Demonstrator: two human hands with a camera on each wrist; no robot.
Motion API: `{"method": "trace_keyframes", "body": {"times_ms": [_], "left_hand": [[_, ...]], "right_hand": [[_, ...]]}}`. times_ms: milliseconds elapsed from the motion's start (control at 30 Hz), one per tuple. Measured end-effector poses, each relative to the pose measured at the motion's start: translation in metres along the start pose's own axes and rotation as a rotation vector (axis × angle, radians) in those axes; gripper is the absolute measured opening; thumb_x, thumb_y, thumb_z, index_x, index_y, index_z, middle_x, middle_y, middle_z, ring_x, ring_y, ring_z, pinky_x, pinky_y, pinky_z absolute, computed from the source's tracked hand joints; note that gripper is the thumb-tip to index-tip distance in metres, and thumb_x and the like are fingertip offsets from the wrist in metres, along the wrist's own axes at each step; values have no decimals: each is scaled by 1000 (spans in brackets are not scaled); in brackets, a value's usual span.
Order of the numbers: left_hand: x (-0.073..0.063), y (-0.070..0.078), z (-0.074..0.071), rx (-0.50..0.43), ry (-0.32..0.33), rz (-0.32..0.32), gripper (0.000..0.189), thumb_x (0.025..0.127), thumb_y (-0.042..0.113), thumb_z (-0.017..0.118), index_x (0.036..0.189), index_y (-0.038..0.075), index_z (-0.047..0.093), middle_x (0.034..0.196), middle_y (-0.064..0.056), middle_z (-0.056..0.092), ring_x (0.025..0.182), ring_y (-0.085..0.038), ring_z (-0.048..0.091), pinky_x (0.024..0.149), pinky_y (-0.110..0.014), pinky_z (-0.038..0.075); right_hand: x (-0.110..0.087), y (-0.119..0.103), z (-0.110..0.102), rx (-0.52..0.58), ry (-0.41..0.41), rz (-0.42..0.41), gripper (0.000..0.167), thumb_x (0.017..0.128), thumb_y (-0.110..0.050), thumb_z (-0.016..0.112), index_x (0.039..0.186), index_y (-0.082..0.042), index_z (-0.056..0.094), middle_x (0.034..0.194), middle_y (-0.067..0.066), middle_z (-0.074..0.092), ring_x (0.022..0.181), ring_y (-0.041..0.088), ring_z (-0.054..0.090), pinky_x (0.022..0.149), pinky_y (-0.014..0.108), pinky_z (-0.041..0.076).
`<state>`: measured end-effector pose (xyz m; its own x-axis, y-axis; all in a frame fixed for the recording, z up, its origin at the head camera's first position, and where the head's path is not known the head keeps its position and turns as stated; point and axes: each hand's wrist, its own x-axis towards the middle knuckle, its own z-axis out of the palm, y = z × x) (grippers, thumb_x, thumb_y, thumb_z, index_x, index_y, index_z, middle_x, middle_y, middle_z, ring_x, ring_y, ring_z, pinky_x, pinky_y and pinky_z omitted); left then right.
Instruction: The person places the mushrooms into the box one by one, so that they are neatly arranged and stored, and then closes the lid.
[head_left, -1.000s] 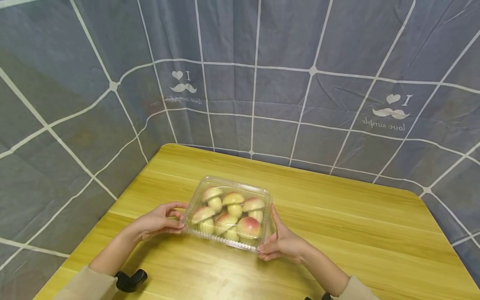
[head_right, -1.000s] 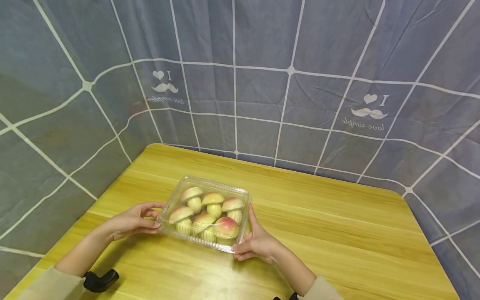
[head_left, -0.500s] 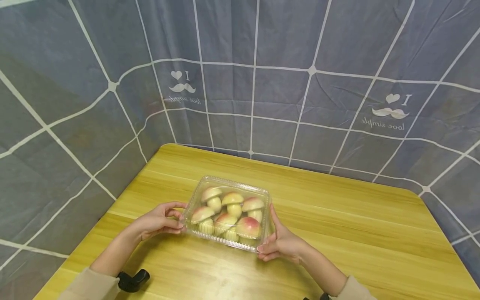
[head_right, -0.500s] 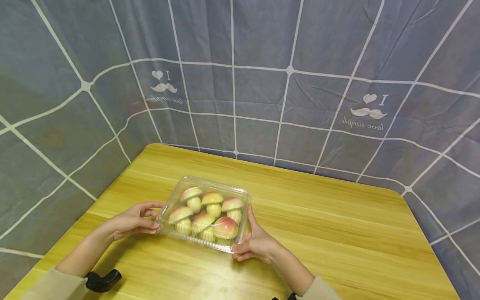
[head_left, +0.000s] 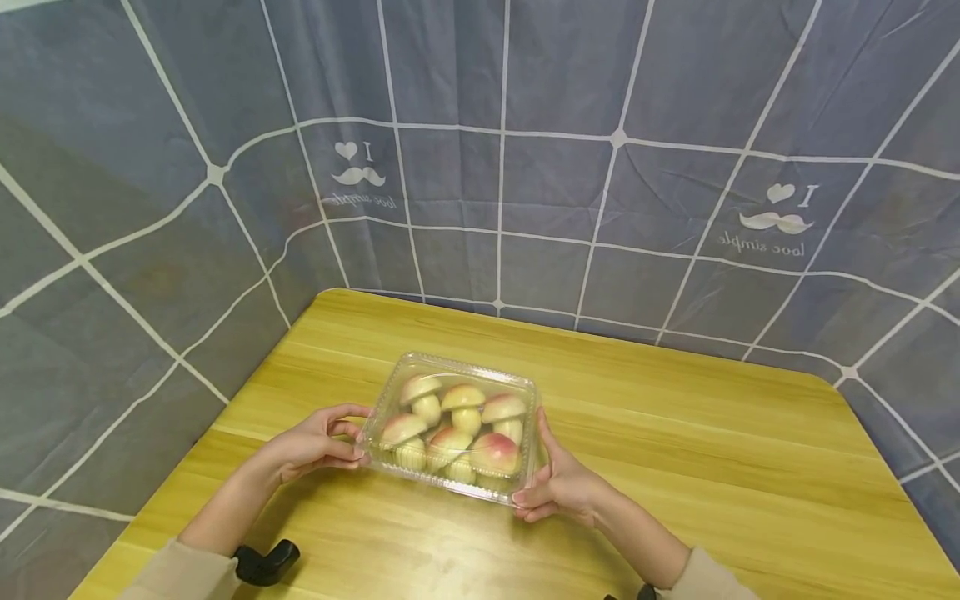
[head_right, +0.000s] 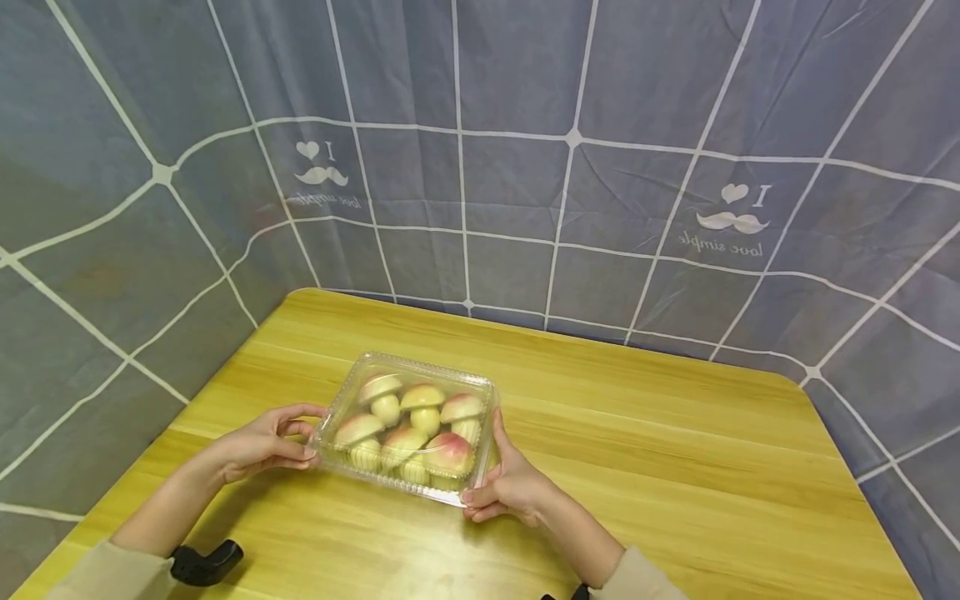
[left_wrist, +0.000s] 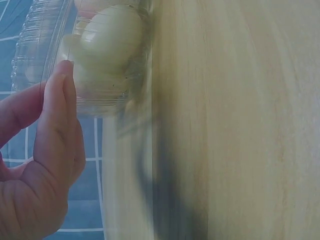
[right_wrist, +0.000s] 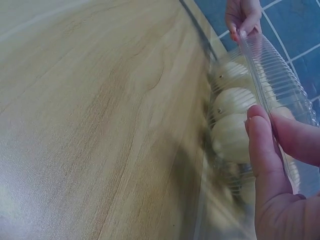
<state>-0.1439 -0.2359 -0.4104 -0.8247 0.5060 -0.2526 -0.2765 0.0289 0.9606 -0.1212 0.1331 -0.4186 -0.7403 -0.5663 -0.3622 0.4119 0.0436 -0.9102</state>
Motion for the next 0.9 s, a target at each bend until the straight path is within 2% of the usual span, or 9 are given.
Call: {"method": "trace_keyframes", "body": {"times_ms": [167, 333, 600, 700, 767, 833, 900], "left_hand": [[1, -1, 0, -7, -26, 6, 71, 80, -9, 62, 135, -16, 19, 89, -7, 54, 79, -20, 66, 71, -29, 54], [-1, 0, -7, -9, -73, -12, 71, 83, -7, 61, 136, -15, 15, 90, -7, 53, 85, -22, 66, 76, -30, 53], [-7, 5, -15, 75, -109, -46, 72, 87, 1, 62, 138, -13, 14, 94, -8, 50, 89, -28, 64, 75, -34, 53], [-10, 8, -16, 167, -109, -54, 70, 90, 7, 61, 140, -11, 16, 99, -13, 49, 93, -32, 62, 76, -41, 53], [-11, 11, -16, 285, -80, -60, 66, 92, 14, 60, 141, -9, 20, 108, -19, 49, 98, -33, 59, 78, -45, 51], [-11, 14, -16, 438, -19, -34, 61, 94, 20, 57, 140, -7, 27, 119, -27, 46, 108, -40, 51, 83, -51, 47], [-12, 17, -17, 625, 80, 24, 59, 95, 27, 55, 139, -5, 32, 129, -31, 40, 116, -47, 43, 88, -57, 41]], "right_hand": [[0, 1, -1, 29, -3, 24, 121, 80, 13, 62, 138, -36, -32, 71, 11, 63, 62, 18, 65, 63, 31, 55], [3, 1, -3, 32, -34, 32, 121, 81, 11, 62, 137, -37, -35, 73, 11, 63, 63, 17, 65, 63, 29, 54], [5, -1, 0, -9, -11, 34, 122, 80, 9, 65, 139, -37, -31, 73, 12, 62, 64, 19, 65, 64, 33, 55], [3, -2, -4, -48, -23, 24, 123, 80, 4, 68, 140, -36, -31, 78, 11, 64, 66, 21, 65, 67, 37, 55], [0, -3, -10, -107, -29, 9, 121, 81, -1, 70, 141, -33, -30, 85, 12, 65, 70, 24, 65, 69, 40, 54], [-5, -6, -17, -228, -11, -15, 117, 83, -10, 70, 142, -30, -28, 94, 15, 63, 74, 27, 64, 70, 43, 54], [-12, -10, -26, -413, 39, -66, 109, 85, -18, 69, 146, -27, -22, 103, 19, 61, 79, 30, 64, 72, 44, 53]]}}
